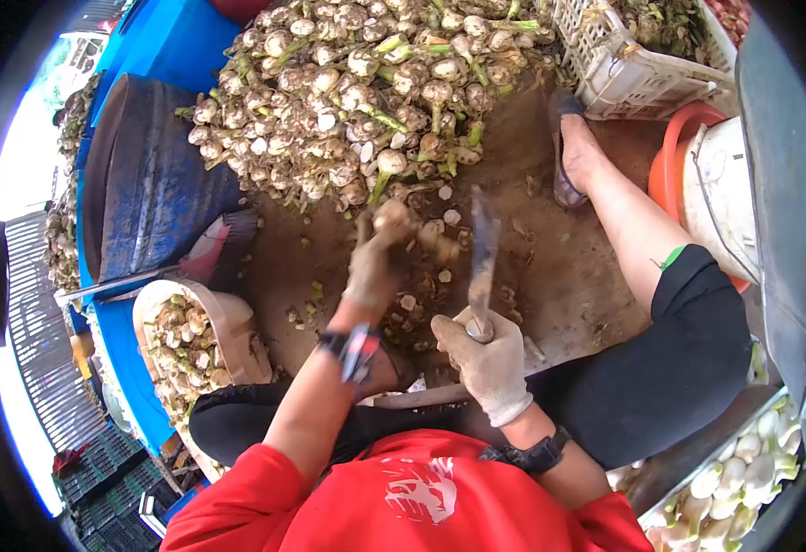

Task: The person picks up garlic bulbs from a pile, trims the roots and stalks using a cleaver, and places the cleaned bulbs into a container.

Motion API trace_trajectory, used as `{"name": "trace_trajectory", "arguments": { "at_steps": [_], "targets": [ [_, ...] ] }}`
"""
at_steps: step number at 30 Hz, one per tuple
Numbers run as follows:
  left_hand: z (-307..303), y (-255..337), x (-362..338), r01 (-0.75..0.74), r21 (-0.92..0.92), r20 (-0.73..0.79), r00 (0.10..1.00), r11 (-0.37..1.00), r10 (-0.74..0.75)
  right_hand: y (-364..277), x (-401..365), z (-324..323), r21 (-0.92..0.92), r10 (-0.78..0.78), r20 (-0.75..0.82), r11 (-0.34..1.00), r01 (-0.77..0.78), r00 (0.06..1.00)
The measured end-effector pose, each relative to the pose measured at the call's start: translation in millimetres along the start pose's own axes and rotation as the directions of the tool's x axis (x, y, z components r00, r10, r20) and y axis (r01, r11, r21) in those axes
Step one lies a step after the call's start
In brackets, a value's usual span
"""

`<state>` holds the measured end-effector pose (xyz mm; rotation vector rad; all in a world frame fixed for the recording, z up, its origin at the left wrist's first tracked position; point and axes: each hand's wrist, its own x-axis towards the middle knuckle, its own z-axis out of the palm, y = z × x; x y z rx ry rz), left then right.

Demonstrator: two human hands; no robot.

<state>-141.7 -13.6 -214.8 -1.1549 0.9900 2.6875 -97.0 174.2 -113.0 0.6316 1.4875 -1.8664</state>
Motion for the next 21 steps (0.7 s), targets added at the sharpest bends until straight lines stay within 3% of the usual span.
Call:
{"name": "trace_trajectory", "arguments": {
  "at_steps": [3, 4, 5, 6, 7, 8, 9, 11, 13, 15, 16, 19, 21],
  "targets": [
    [5, 49, -104, -0.141, 0.133, 0.219, 0.969, 0.981, 0.110, 11, -8, -1, -0.126, -0.042, 0.100, 0.990, 0.054, 0.994],
    [-7, 66, -130, -0.061, 0.228, 0.326, 0.945, 0.972, -0.018, 10, -13, 1, -0.359, -0.221, 0.161, 0.895, 0.266, 0.962],
    [1, 75, -160, -0.123, 0.397, 0.180, 0.982, 0.909, 0.054, 9, -19, 5, -0.547, -0.373, 0.262, 0.702, 0.456, 0.890],
    [-3, 81, -178, -0.304, 0.572, 0.270, 0.947, 0.762, 0.175, 5, -24, 9, -0.607, -0.448, 0.332, 0.572, 0.551, 0.830],
    [-6, 85, -194, -0.459, 0.697, 0.380, 0.888, 0.551, 0.258, 10, -24, 6, -0.618, -0.522, 0.491, 0.355, 0.701, 0.697],
    [-3, 85, -209, -0.445, 0.742, 0.351, 0.895, 0.502, 0.275, 10, -31, 9, -0.571, -0.555, 0.555, 0.286, 0.769, 0.619],
    [-7, 84, -220, -0.468, 0.806, 0.354, 0.872, 0.364, 0.337, 7, -38, 13, -0.520, -0.584, 0.613, 0.209, 0.828, 0.532],
    [1, 82, -237, -0.444, 0.858, 0.318, 0.854, 0.260, 0.411, -4, -56, 26, -0.507, -0.560, 0.660, 0.159, 0.847, 0.501],
    [2, 73, -247, -0.467, 0.826, 0.294, 0.834, 0.314, 0.466, -6, -69, 36, -0.492, -0.535, 0.704, 0.106, 0.864, 0.467],
    [12, 70, -260, -0.412, 0.773, 0.094, 0.826, 0.482, 0.556, -6, -78, 42, -0.467, -0.561, 0.694, 0.126, 0.875, 0.451],
    [2, 68, -259, -0.492, 0.842, 0.252, 0.721, 0.221, 0.645, -7, -83, 42, -0.486, -0.537, 0.706, 0.108, 0.867, 0.462],
    [0, 64, -270, -0.509, 0.820, 0.239, 0.720, 0.261, 0.652, 4, -89, 40, -0.512, -0.533, 0.703, 0.080, 0.856, 0.470],
    [2, 61, -277, -0.397, 0.909, 0.231, 0.734, 0.126, 0.639, 16, -75, 27, -0.586, -0.550, 0.666, 0.033, 0.810, 0.504]
  ]
}}
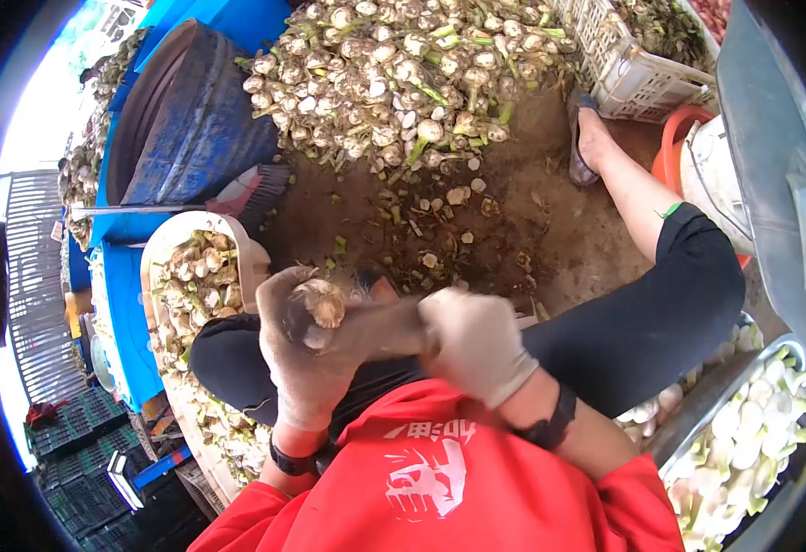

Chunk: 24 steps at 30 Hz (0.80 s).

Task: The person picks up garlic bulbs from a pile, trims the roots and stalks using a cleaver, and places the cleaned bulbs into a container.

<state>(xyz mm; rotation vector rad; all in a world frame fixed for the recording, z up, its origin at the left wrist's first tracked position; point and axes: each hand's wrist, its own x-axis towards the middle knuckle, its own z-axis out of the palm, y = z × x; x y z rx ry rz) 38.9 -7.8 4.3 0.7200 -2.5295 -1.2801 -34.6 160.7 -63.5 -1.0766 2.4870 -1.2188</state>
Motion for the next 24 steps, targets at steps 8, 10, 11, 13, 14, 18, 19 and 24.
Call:
{"name": "trace_trajectory", "arguments": {
  "at_steps": [8, 10, 11, 13, 14, 18, 19, 24],
  "targets": [
    [-16, -18, 13, -0.343, 0.375, -0.062, 0.918, 0.861, 0.392, 20, -10, -2, 0.122, 0.409, 0.028, 0.904, -0.409, 0.912],
    [-11, -40, 7, -0.084, -0.260, -0.136, 0.989, 0.962, 0.050, 23, -22, 9, 0.297, 0.371, 0.019, 0.885, -0.359, 0.929],
    [-11, -41, 6, 0.083, -0.461, -0.065, 0.990, 0.884, -0.127, 16, -18, 6, 0.351, 0.271, -0.015, 0.903, -0.248, 0.963],
    [-4, -35, 5, 0.173, -0.817, 0.076, 0.978, 0.551, -0.194, 8, -8, 7, 0.420, 0.098, -0.059, 0.905, -0.064, 0.993],
    [-1, -36, 5, 0.206, -0.875, 0.129, 0.971, 0.439, -0.200, 5, -1, 6, 0.417, 0.104, -0.067, 0.907, -0.066, 0.992],
    [2, -23, -3, 0.312, -0.881, 0.215, 0.933, 0.355, -0.287, -5, 27, -2, 0.501, -0.058, -0.076, 0.861, 0.089, 0.995],
    [2, -20, -3, 0.252, -0.874, 0.166, 0.959, 0.416, -0.231, 2, 29, 1, 0.451, -0.038, -0.032, 0.891, 0.049, 0.999],
    [-70, -39, -12, -0.025, -0.152, -0.267, 0.964, 0.988, -0.017, 59, -16, 9, 0.257, 0.322, 0.436, 0.850, -0.459, 0.841]
  ]
}}
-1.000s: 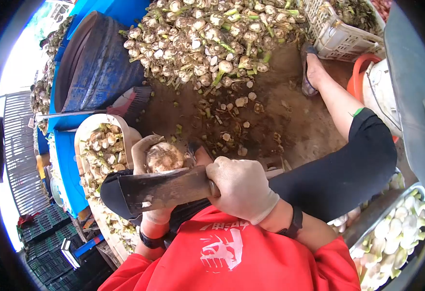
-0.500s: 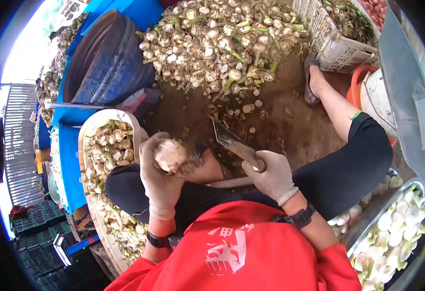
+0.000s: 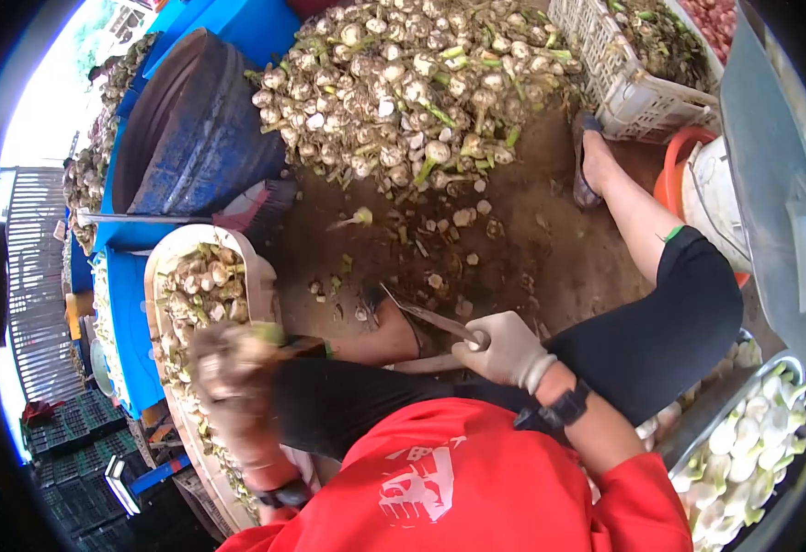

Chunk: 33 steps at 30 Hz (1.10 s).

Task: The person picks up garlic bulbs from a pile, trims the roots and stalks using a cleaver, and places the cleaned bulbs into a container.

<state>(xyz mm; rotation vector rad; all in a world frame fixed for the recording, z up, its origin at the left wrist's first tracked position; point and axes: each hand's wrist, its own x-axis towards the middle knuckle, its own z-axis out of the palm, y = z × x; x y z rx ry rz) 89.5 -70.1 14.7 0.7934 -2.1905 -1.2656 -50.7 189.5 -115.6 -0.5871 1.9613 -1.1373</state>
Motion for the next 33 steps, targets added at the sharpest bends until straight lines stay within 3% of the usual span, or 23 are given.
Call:
{"name": "trace_trajectory", "arguments": {
  "at_steps": [2, 3, 4, 5, 6, 7, 8, 9, 10, 11, 12, 13, 14, 15, 18, 20, 23, 24, 26, 27, 29, 30, 33],
  "targets": [
    [-62, 5, 11, -0.046, 0.243, -0.320, 0.939, 0.969, 0.124, -8, -8, -4, 0.069, -0.041, -0.177, 0.996, 0.054, 0.983],
    [-96, -6, 16, 0.014, 0.550, -0.418, 0.870, 0.835, 0.261, -5, -6, -5, 0.075, -0.040, -0.182, 0.996, 0.054, 0.982],
    [-122, -14, 15, 0.127, 0.784, -0.453, 0.787, 0.607, 0.419, -1, -4, -3, 0.253, 0.091, -0.286, 0.967, -0.016, 0.954],
    [-127, -1, 14, 0.194, 0.923, -0.339, 0.818, 0.331, 0.465, -2, 0, -3, 0.431, 0.236, -0.357, 0.900, -0.065, 0.904],
    [-129, 10, 16, 0.235, 0.972, -0.217, 0.855, 0.021, 0.471, -5, 5, -7, 0.440, 0.243, -0.353, 0.895, -0.069, 0.904],
    [-116, 2, 21, 0.172, 0.927, -0.315, 0.837, 0.333, 0.447, -10, 11, -12, 0.597, 0.349, -0.282, 0.793, -0.121, 0.894],
    [-86, 2, 27, 0.202, 0.797, -0.411, 0.872, 0.569, 0.267, -16, 17, -15, 0.729, 0.437, -0.194, 0.664, -0.169, 0.878],
    [-65, -17, 37, 0.134, 0.637, -0.371, 0.917, 0.759, 0.149, -14, 24, -11, 0.762, 0.435, -0.194, 0.632, -0.144, 0.879],
    [-11, -14, 47, 0.144, 0.325, -0.304, 0.952, 0.935, -0.041, -20, 30, -12, 0.785, 0.465, -0.156, 0.594, -0.176, 0.872],
    [25, -50, 58, 0.111, 0.211, -0.161, 0.984, 0.971, -0.078, -22, 34, -9, 0.766, 0.472, -0.162, 0.614, -0.191, 0.867],
    [73, -65, 71, 0.062, 0.056, 0.089, 0.994, 0.996, -0.067, -21, 35, -7, 0.745, 0.478, -0.171, 0.635, -0.204, 0.862],
    [122, -69, 86, -0.019, 0.104, 0.240, 0.971, 0.994, -0.006, -15, 35, -6, 0.712, 0.429, -0.180, 0.678, -0.184, 0.885],
    [170, -76, 100, 0.066, 0.128, 0.320, 0.942, 0.990, -0.104, -14, 35, -5, 0.732, 0.431, -0.175, 0.658, -0.175, 0.885],
    [215, -108, 119, -0.169, 0.334, 0.373, 0.927, 0.927, 0.035, -12, 35, -5, 0.724, 0.426, -0.191, 0.670, -0.166, 0.884],
    [329, -130, 181, -0.258, 0.749, 0.512, 0.810, 0.611, -0.286, -13, 39, -8, 0.767, 0.471, -0.193, 0.619, -0.167, 0.861],
    [379, -167, 211, -0.375, 0.853, 0.507, 0.763, 0.363, -0.402, -6, 43, -7, 0.679, 0.436, -0.262, 0.717, -0.156, 0.861],
    [379, -156, 236, -0.436, 0.781, 0.623, 0.584, 0.446, -0.520, -5, 47, -13, 0.677, 0.471, -0.249, 0.709, -0.196, 0.846],
    [371, -168, 237, -0.441, 0.782, 0.622, 0.583, 0.440, -0.523, -6, 48, -13, 0.652, 0.444, -0.288, 0.740, -0.166, 0.848],
    [347, -192, 228, -0.006, 0.508, 0.626, 0.690, 0.861, -0.364, -6, 48, -15, 0.692, 0.449, -0.268, 0.705, -0.154, 0.852],
    [333, -196, 213, 0.407, 0.119, 0.602, 0.695, 0.906, -0.392, -7, 47, -15, 0.729, 0.458, -0.249, 0.668, -0.146, 0.853],
    [274, -144, 178, 0.678, -0.315, 0.724, 0.624, 0.663, -0.294, -9, 45, -17, 0.752, 0.451, -0.245, 0.647, -0.126, 0.858],
    [249, -119, 158, 0.749, -0.399, 0.740, 0.604, 0.529, -0.296, -8, 43, -15, 0.757, 0.447, -0.234, 0.642, -0.127, 0.863],
    [186, -61, 103, 0.729, -0.569, 0.713, 0.668, 0.382, -0.213, 6, 40, -4, 0.507, 0.297, -0.298, 0.854, -0.113, 0.907]
  ]
}}
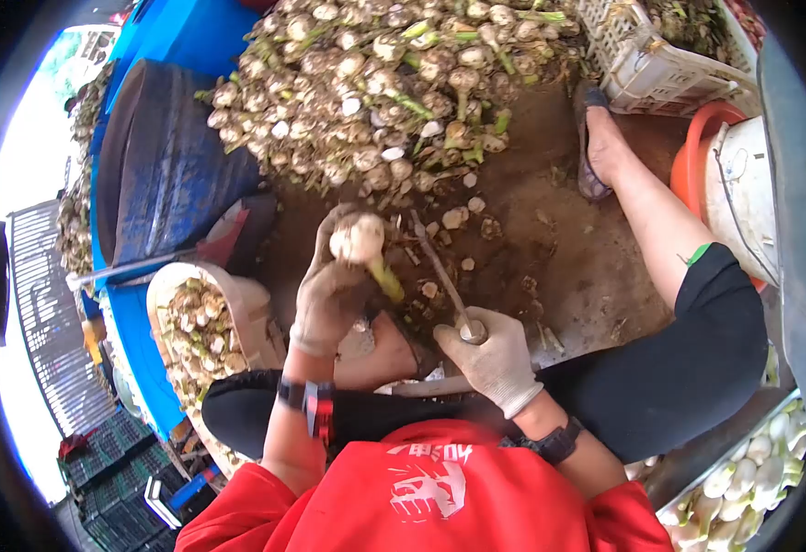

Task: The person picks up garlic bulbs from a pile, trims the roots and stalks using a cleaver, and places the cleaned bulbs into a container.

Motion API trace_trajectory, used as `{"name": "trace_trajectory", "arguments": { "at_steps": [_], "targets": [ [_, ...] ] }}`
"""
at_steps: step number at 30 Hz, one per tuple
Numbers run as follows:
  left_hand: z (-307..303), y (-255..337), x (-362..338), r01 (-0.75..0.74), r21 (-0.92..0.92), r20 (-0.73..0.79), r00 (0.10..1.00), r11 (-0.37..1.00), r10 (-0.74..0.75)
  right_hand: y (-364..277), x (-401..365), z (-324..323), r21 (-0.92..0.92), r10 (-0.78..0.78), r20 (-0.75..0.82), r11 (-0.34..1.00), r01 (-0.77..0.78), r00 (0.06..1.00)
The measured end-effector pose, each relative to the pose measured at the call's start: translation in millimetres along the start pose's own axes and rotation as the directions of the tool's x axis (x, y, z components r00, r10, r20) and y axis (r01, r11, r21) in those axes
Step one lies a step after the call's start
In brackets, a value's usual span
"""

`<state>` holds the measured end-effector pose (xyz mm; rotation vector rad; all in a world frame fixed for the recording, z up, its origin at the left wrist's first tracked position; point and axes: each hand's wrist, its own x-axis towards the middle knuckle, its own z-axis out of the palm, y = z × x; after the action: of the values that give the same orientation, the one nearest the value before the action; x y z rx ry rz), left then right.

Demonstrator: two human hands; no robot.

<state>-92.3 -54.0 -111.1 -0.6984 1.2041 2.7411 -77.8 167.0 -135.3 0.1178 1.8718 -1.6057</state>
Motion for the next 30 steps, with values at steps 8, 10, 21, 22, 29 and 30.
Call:
{"name": "trace_trajectory", "arguments": {
  "at_steps": [8, 10, 21, 22, 29, 30],
  "targets": [
    [48, 27, -111, -0.151, 0.779, -0.054, 0.951, 0.608, 0.306, -64, -36, 5, -0.468, -0.658, 0.295, 0.532, 0.705, 0.693],
    [52, 28, -122, -0.219, 0.838, -0.009, 0.910, 0.500, 0.414, -74, -47, 10, -0.469, -0.651, 0.309, 0.530, 0.707, 0.693],
    [66, 29, -176, -0.322, 0.934, 0.134, 0.719, 0.156, 0.682, -18, -36, 1, -0.547, -0.351, -0.009, 0.785, 0.289, 0.936],
    [49, 24, -170, -0.223, 0.853, -0.108, 0.809, 0.472, 0.578, -29, -45, 6, -0.502, -0.359, 0.022, 0.803, 0.321, 0.933],
    [6, 18, -162, -0.293, 0.484, -0.176, 0.890, 0.824, 0.420, -15, -65, 18, -0.133, -0.532, 0.114, 0.829, 0.543, 0.839],
    [6, 11, -165, -0.295, 0.305, -0.206, 0.908, 0.906, 0.365, -29, -62, 17, -0.201, -0.655, 0.197, 0.701, 0.684, 0.729]
  ]
}}
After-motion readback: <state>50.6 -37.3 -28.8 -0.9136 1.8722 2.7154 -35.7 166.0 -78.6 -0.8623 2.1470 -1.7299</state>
